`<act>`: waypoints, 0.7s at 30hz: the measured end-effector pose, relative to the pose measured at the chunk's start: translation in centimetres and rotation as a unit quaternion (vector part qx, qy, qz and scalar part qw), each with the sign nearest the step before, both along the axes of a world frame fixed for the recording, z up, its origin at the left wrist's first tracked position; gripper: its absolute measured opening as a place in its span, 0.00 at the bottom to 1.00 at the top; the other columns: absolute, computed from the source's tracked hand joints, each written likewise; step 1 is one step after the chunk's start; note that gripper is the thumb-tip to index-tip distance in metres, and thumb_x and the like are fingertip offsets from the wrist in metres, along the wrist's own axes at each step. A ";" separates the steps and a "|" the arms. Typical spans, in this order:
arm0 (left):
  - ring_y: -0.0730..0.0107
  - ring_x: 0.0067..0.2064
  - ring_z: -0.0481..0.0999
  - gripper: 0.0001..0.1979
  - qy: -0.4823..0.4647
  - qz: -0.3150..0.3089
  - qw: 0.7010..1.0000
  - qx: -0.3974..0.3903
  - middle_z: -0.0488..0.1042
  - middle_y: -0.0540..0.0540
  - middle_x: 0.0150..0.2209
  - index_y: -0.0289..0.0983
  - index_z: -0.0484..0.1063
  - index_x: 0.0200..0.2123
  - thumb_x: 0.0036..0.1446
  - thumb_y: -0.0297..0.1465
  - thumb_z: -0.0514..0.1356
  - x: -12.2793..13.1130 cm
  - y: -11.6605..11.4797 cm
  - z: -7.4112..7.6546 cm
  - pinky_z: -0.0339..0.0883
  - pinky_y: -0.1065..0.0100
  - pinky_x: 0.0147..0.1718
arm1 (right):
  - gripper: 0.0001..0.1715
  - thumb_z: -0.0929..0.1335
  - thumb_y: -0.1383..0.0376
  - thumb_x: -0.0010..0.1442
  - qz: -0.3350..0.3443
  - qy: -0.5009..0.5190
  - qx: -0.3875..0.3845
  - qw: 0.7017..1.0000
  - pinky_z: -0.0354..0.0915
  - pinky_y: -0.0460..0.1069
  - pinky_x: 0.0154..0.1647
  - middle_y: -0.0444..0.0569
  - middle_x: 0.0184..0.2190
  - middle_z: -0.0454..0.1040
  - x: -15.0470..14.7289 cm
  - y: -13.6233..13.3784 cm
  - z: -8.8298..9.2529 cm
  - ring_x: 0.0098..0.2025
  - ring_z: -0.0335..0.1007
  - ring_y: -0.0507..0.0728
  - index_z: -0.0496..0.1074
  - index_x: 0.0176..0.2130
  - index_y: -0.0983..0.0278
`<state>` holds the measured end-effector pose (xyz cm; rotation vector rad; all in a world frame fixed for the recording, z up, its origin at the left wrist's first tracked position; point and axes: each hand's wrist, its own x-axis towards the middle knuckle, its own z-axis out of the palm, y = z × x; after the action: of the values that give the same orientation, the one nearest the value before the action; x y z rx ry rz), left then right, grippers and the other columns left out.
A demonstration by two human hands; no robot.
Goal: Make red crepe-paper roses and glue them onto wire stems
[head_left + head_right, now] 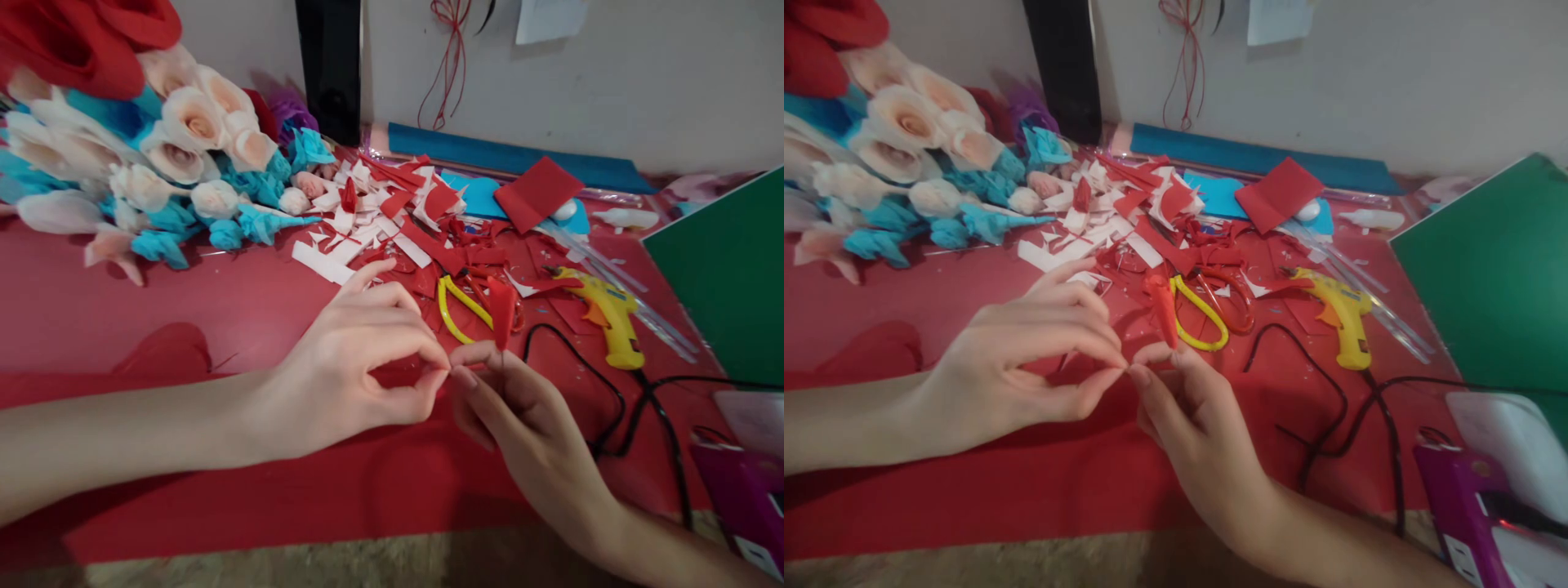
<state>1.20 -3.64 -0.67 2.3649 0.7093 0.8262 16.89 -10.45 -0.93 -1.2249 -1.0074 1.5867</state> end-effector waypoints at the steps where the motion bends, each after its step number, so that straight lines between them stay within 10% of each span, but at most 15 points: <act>1: 0.75 0.31 0.68 0.03 -0.001 -0.001 1.000 -0.001 0.71 0.53 0.25 0.36 0.71 0.26 0.52 0.26 0.59 0.0 0.0 0.1 0.58 0.61 0.49 | 0.06 0.62 0.66 0.61 -0.002 0.001 -0.001 1.000 0.44 0.42 0.16 0.37 0.18 0.54 0.0 0.0 0.0 0.18 0.45 0.44 0.62 0.31 0.63; 21: 0.73 0.32 0.67 0.06 0.085 0.032 0.995 0.032 0.68 0.52 0.28 0.36 0.62 0.29 0.59 0.27 0.50 0.0 1.9 -1.0 0.59 0.64 0.45 | 0.15 0.57 0.57 0.64 -0.049 0.027 -0.022 0.998 0.49 0.46 0.23 0.41 0.19 0.58 1.5 0.6 0.1 0.23 0.52 0.48 0.68 0.33 0.60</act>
<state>1.17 -1.78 -1.67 2.5027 0.8422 0.6892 18.38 -9.89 -0.85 -1.2361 -0.8707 1.5641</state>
